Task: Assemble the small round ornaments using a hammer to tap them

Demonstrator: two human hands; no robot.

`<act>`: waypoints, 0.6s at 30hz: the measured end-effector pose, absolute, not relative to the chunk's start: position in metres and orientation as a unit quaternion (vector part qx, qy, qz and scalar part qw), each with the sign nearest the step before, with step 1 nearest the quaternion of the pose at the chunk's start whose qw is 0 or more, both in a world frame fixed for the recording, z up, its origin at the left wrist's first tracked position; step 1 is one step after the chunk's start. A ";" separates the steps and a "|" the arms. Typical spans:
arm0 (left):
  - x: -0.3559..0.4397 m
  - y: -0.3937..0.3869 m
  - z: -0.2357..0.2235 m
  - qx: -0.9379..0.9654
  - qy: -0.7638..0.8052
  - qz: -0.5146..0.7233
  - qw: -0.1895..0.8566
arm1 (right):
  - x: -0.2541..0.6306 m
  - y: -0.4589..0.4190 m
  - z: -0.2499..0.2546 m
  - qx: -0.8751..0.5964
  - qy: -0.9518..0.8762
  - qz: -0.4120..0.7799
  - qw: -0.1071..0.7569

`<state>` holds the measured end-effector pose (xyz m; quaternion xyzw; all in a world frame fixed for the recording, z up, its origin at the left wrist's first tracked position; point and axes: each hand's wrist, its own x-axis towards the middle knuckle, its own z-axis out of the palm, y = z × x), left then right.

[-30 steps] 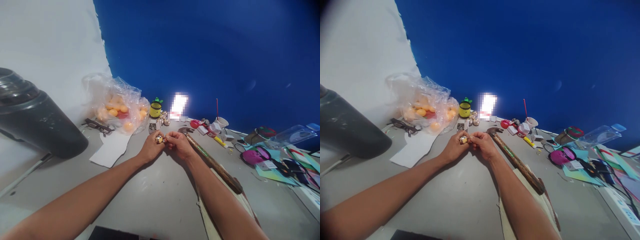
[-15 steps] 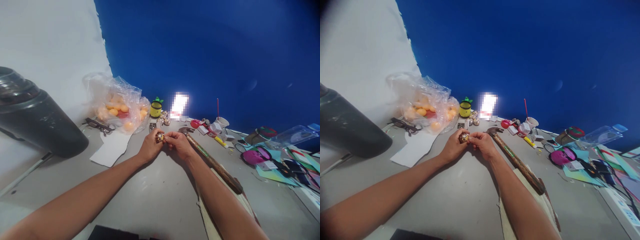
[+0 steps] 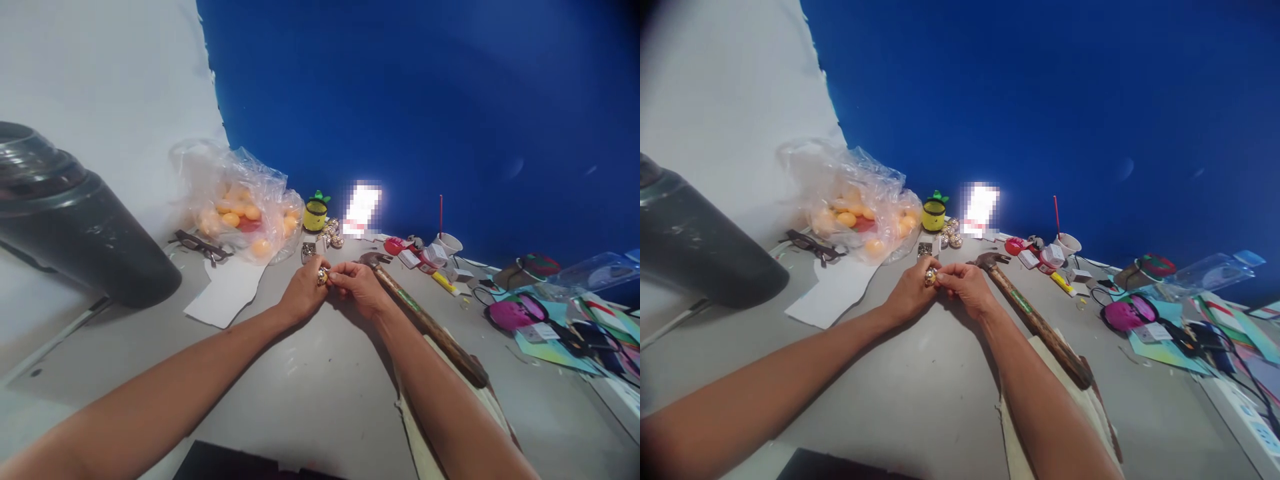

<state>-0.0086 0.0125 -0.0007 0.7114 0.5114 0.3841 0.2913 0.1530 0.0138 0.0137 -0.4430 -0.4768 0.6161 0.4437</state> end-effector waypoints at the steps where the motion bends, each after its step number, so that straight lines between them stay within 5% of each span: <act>1: -0.009 0.013 -0.001 0.717 0.506 0.383 0.290 | 0.153 0.014 0.013 -0.444 -0.478 0.615 0.443; 18: -0.009 0.011 -0.002 0.725 0.511 0.366 0.282 | 0.151 0.014 0.012 -0.451 -0.493 0.599 0.441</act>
